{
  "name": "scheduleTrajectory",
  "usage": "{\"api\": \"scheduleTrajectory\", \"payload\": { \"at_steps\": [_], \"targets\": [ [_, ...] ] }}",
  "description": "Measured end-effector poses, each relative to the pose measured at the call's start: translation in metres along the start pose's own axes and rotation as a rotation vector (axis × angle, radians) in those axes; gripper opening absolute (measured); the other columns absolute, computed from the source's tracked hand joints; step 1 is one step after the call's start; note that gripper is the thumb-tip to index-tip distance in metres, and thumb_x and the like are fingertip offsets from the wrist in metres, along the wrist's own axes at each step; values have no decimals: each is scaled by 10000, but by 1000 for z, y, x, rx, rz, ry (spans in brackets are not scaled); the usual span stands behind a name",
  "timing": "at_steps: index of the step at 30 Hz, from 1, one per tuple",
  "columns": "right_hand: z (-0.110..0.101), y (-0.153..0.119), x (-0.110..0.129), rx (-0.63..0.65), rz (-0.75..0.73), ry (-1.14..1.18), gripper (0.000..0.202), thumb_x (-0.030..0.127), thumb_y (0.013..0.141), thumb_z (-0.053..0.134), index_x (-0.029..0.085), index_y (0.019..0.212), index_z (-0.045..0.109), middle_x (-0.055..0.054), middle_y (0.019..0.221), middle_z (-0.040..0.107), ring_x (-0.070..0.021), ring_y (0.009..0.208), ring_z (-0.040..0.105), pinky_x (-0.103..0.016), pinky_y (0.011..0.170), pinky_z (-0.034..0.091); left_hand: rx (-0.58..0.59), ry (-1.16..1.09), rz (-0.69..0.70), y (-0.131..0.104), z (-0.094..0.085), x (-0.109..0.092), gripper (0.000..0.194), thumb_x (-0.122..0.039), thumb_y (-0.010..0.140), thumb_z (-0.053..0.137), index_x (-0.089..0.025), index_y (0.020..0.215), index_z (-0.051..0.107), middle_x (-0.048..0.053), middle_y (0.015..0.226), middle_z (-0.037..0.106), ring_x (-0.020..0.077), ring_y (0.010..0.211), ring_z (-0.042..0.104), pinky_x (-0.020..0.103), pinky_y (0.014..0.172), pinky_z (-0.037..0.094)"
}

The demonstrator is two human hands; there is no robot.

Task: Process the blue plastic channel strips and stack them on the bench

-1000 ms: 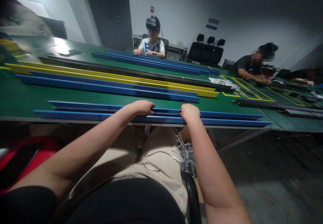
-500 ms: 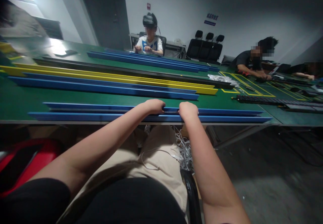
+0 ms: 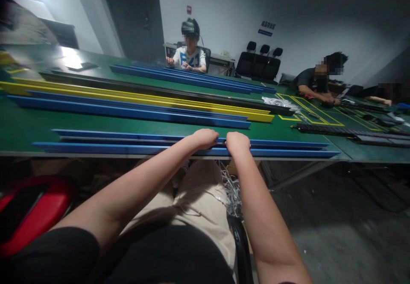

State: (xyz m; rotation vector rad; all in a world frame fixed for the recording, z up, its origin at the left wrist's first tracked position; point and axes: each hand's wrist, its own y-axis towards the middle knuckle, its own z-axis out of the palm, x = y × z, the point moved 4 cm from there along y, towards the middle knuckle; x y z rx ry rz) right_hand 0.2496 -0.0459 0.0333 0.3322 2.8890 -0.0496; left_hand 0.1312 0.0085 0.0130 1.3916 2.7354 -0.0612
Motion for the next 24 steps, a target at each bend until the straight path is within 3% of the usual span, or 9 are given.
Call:
{"api": "scheduleTrajectory", "payload": {
  "at_steps": [6,14,17,20,24],
  "targets": [
    [-7,-5,19,7,-49,1,306,402,907,638,163,1062,749,-191,1083,739,-304,1018,713,-381,858,539,-40,18,41,-19,3,18,287,-341,908,555,-162,1058,720,167,1139,738,308,1049,699,370,869,537],
    [-22,-7,94,3,-180,48,307,374,890,653,159,1082,758,-190,1104,734,-298,1053,699,-373,898,528,29,30,25,-74,3,81,286,-397,904,556,-185,1037,693,121,1070,745,255,954,700,298,765,494],
    [-26,-6,112,3,-234,58,327,413,899,645,173,1092,754,-181,1124,732,-294,1060,693,-378,910,519,35,39,4,-90,1,96,296,-414,910,540,-183,1022,687,110,1039,745,243,915,695,289,721,474],
    [-30,-3,107,14,-308,87,365,488,892,653,196,1085,756,-152,1113,741,-278,1044,690,-347,887,512,41,35,-10,-96,0,99,304,-415,915,528,-182,1030,686,109,1043,744,236,905,691,286,712,463],
    [-32,4,69,89,-439,277,380,515,879,674,254,1148,738,-58,1085,757,-197,971,690,-246,804,489,41,28,-14,-94,0,97,317,-422,912,525,-179,1036,687,115,1047,744,244,894,691,296,696,459]
  ]
}}
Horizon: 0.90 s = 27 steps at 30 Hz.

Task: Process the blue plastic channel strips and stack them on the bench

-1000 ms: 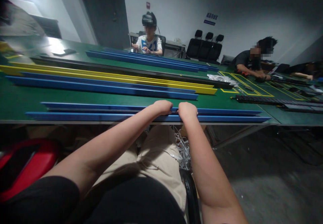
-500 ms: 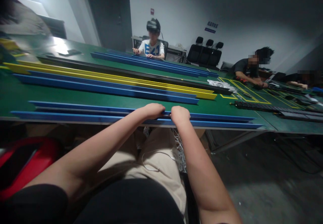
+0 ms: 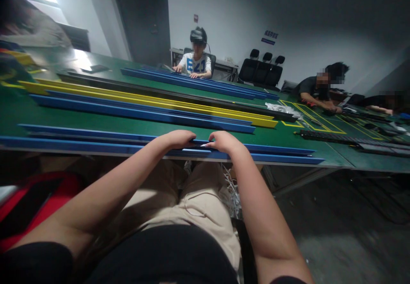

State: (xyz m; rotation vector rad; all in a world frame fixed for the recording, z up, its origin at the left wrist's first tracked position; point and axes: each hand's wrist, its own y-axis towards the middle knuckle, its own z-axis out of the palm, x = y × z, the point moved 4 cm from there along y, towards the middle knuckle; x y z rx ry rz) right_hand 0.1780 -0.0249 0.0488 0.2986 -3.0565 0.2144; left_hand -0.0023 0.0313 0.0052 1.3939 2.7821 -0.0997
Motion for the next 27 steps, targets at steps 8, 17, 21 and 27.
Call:
{"api": "scheduleTrajectory", "payload": {
  "at_steps": [8,17,21,27],
  "targets": [
    [1,-18,-86,104,162,-13,326,408,870,693,231,1137,752,-50,1126,754,-185,1002,681,-229,818,469,-8,3,-44,3,5,3,361,-462,907,537,-181,1074,691,123,1090,742,261,932,694,311,740,481],
    [15,-14,-101,123,325,-229,321,483,840,678,267,1059,771,-80,1068,757,-227,978,691,-289,811,484,-12,23,-56,5,8,5,352,-455,887,559,-191,1079,690,119,1084,747,261,934,700,312,729,490],
    [14,-17,-96,106,331,-244,323,463,841,672,268,1081,763,-86,1094,752,-236,994,691,-296,813,491,-15,23,-63,6,10,6,349,-460,885,559,-199,1075,693,112,1082,748,258,932,700,309,723,491],
    [14,-19,-89,78,338,-287,326,457,847,660,248,1077,757,-111,1119,746,-249,1033,687,-308,840,504,-17,15,-82,6,9,5,352,-470,883,563,-202,1060,706,119,1071,750,266,928,701,321,742,495]
  ]
}}
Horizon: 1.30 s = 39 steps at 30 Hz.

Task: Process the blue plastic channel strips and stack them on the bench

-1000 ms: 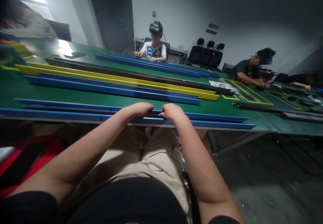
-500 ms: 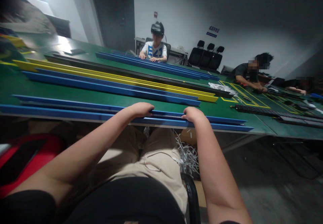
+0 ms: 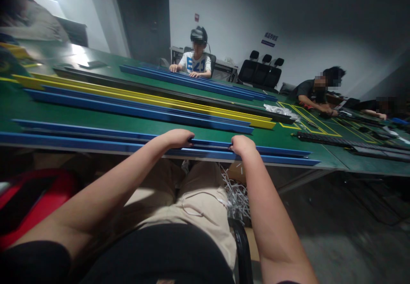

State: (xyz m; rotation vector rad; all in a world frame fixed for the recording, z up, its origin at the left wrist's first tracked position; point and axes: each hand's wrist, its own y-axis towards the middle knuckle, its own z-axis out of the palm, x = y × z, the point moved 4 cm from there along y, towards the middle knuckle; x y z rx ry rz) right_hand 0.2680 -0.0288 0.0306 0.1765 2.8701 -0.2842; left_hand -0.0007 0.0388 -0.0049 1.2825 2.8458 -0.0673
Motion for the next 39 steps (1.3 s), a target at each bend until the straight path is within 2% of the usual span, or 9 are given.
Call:
{"api": "scheduleTrajectory", "payload": {
  "at_steps": [9,15,19,23,32,39],
  "targets": [
    [0,-4,8,-15,65,-23,309,416,855,646,229,1075,756,-133,1139,737,-286,1061,687,-363,859,533,24,-14,-28,-2,-6,-4,353,-460,862,562,-212,1068,706,111,1087,751,261,950,700,312,753,504],
    [-4,-9,14,-21,91,-23,313,379,868,635,208,1097,761,-159,1148,732,-295,1079,684,-382,880,537,127,-53,-115,2,-11,-7,431,-466,840,577,-203,1155,709,136,1164,741,278,1008,694,320,814,522],
    [-8,-12,18,-16,100,-13,313,358,877,635,189,1107,765,-184,1161,726,-306,1081,687,-396,885,538,182,-64,-152,9,-16,-14,458,-480,824,587,-186,1142,737,157,1165,742,293,999,697,327,801,536],
    [-10,-16,20,-37,116,5,313,329,888,635,164,1122,764,-210,1173,716,-312,1086,688,-404,896,534,171,-69,-153,20,-19,-26,449,-482,796,623,-203,1124,752,142,1160,748,281,998,699,306,808,539],
    [-7,-21,21,-75,133,39,298,300,907,618,139,1112,761,-216,1153,723,-304,1071,697,-394,901,533,139,-96,-115,49,-16,-61,472,-501,812,608,-190,1132,761,153,1158,746,301,1020,701,343,847,552],
    [-6,-21,21,-79,142,66,290,306,906,622,143,1099,764,-215,1137,729,-300,1064,700,-383,899,533,157,-117,-159,68,-15,-84,480,-528,805,636,-191,1121,767,165,1159,747,320,1075,694,350,886,554]
  ]
}}
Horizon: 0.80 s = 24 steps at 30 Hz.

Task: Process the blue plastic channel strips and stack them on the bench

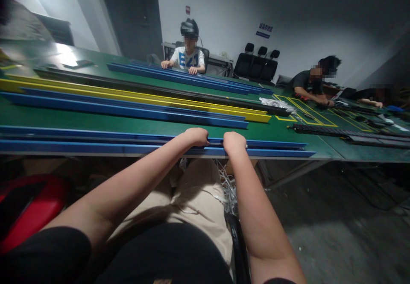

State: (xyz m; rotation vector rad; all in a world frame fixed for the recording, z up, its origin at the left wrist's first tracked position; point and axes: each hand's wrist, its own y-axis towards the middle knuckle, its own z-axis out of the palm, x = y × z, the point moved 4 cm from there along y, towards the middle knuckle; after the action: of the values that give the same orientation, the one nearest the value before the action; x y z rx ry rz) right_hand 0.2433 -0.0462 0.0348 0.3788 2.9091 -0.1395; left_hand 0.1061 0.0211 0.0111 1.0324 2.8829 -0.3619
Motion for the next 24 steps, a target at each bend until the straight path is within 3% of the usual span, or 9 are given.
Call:
{"api": "scheduleTrajectory", "payload": {
  "at_steps": [5,11,18,24],
  "targets": [
    [0,-3,1,-29,6,5,282,300,908,615,138,1086,764,-214,1109,736,-305,1039,709,-383,872,543,-58,-19,17,0,5,-10,475,-518,851,592,-186,1153,746,180,1173,738,327,1079,693,383,878,561],
    [2,-6,1,-43,11,11,278,294,910,606,155,1095,759,-202,1108,739,-299,1046,707,-385,883,539,-96,-10,8,-6,5,-5,423,-507,867,580,-205,1107,754,153,1146,751,290,1043,705,338,856,558],
    [-1,-9,1,-45,9,-11,269,307,917,601,175,1094,756,-183,1117,738,-280,1036,712,-357,873,539,-154,29,54,-10,6,-5,412,-492,888,565,-187,1095,749,168,1119,755,312,1049,706,362,850,562],
    [-4,-13,12,-46,-12,5,276,326,920,596,177,1086,758,-175,1132,738,-271,1071,700,-349,908,524,-133,47,61,-22,5,6,395,-500,904,566,-201,1105,728,145,1141,753,275,1042,708,327,859,548]
  ]
}}
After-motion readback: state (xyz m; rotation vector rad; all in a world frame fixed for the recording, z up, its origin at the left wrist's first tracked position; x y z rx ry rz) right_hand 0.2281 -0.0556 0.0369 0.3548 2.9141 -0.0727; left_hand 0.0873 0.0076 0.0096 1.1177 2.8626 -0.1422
